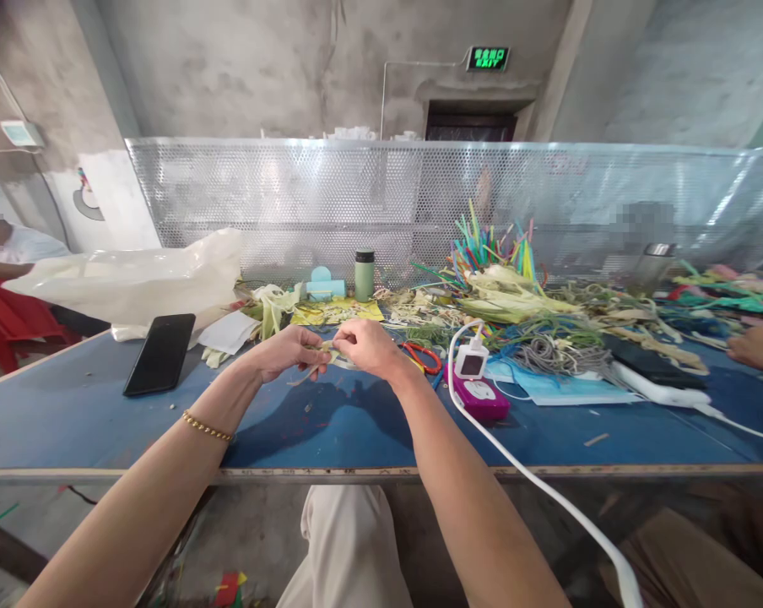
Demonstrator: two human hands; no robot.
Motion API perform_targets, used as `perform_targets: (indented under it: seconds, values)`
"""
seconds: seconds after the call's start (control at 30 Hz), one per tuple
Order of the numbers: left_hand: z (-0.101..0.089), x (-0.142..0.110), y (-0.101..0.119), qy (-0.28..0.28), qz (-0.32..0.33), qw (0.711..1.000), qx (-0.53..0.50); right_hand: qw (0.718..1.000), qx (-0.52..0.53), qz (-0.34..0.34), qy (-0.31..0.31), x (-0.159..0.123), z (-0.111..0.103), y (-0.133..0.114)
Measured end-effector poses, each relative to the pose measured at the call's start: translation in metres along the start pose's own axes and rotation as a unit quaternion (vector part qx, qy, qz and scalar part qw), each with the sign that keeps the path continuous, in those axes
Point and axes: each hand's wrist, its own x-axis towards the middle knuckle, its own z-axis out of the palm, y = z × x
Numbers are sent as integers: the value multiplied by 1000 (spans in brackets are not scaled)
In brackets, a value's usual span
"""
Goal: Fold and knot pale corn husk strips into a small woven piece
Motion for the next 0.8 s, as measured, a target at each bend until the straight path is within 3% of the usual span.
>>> perform_targets:
  seconds: [0.17, 0.47, 0.8]
  values:
    - [-1, 1, -1, -5, -3, 1000, -3, 999, 21, -27, -21, -1, 0, 2]
    - [-4, 3, -5, -12, -12, 999, -28, 997, 18, -72, 14, 0, 2, 6]
    - [-1, 0, 0, 3, -26, 1000, -11, 997, 16, -77, -10, -3, 2, -3]
